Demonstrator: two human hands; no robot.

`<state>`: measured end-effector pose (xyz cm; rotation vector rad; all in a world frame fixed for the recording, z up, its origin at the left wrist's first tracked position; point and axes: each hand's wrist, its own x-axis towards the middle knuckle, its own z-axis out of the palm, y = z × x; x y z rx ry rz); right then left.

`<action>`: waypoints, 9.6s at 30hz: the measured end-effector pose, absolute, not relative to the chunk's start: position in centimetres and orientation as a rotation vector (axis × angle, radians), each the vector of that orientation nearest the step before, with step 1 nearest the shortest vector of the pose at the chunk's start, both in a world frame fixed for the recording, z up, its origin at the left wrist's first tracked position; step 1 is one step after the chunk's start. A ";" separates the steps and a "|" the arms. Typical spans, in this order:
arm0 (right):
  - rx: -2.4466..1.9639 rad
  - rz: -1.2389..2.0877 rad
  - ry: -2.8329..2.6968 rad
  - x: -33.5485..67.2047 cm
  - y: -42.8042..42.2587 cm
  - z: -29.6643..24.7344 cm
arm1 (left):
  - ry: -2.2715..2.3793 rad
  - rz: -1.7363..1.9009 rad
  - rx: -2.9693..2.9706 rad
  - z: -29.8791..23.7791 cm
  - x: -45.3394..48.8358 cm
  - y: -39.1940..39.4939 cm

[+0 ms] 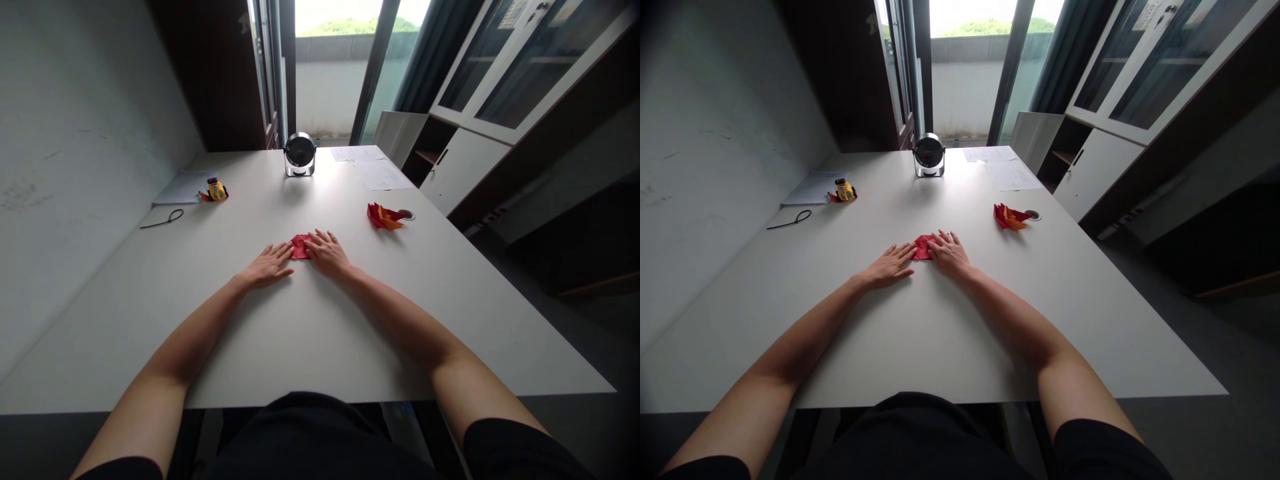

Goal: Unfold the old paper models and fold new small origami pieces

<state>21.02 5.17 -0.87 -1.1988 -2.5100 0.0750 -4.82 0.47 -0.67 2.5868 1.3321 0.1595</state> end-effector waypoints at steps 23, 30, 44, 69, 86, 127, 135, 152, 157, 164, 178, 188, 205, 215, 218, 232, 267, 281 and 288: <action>-1.151 0.982 -1.823 22.3 7.0 -1.0 | 1.366 0.823 2.154 0.0 -4.5 1.0; -0.905 1.423 -1.561 21.8 6.1 0.0 | 1.140 1.049 1.762 -0.3 -4.3 1.0; -1.034 0.849 -2.008 19.8 4.0 0.5 | 1.307 1.265 1.801 0.5 -3.4 0.4; -0.898 0.925 -2.180 19.5 3.2 1.1 | 1.439 1.314 1.818 1.8 -2.5 -0.6; -0.995 1.114 -1.816 21.5 6.3 -0.3 | 1.252 1.439 1.294 -0.2 -4.2 1.3; -0.954 0.957 -1.790 19.2 3.4 0.0 | 1.131 1.163 1.385 -0.1 -3.2 1.0; -1.063 0.711 -1.854 19.2 2.5 1.0 | 0.962 1.110 1.517 0.3 -1.4 -1.0; -0.805 1.207 -1.610 19.7 5.0 -0.6 | 1.026 1.255 1.508 0.2 -2.4 0.2; -0.780 1.297 -1.704 20.0 5.1 -0.4 | 1.110 1.254 1.519 -0.2 -2.9 0.7; -0.887 0.910 -2.017 20.0 4.6 -0.5 | 1.215 1.154 1.826 -0.7 -3.1 0.6; -0.751 0.544 -2.449 21.5 5.9 -0.4 | 1.369 0.087 2.545 -0.3 -4.8 0.3; -0.991 0.325 -2.662 20.6 5.5 -1.9 | 1.527 0.083 2.493 -0.7 -4.1 0.6; -0.669 0.388 -2.458 21.0 5.5 -0.7 | 1.438 0.201 2.365 0.1 -4.7 0.6; -0.829 0.433 -2.384 20.9 6.0 -1.5 | 1.358 0.652 2.391 -0.2 -4.8 0.8; -0.960 0.457 -2.364 20.7 5.8 -1.3 | 1.431 0.723 2.399 -0.2 -4.8 0.9; -1.370 0.210 -2.369 19.8 5.1 -0.7 | 1.403 0.456 2.645 -0.6 -3.7 1.1; -1.282 0.734 -1.974 20.9 6.0 -0.8 | 1.350 0.509 2.582 0.1 -4.0 0.3; -0.956 0.956 -1.803 20.0 4.5 0.6 | 1.464 0.860 2.081 0.5 -2.6 -0.4; -0.717 1.450 -1.656 20.1 4.4 0.5 | 1.321 1.176 1.702 -0.1 -3.0 0.5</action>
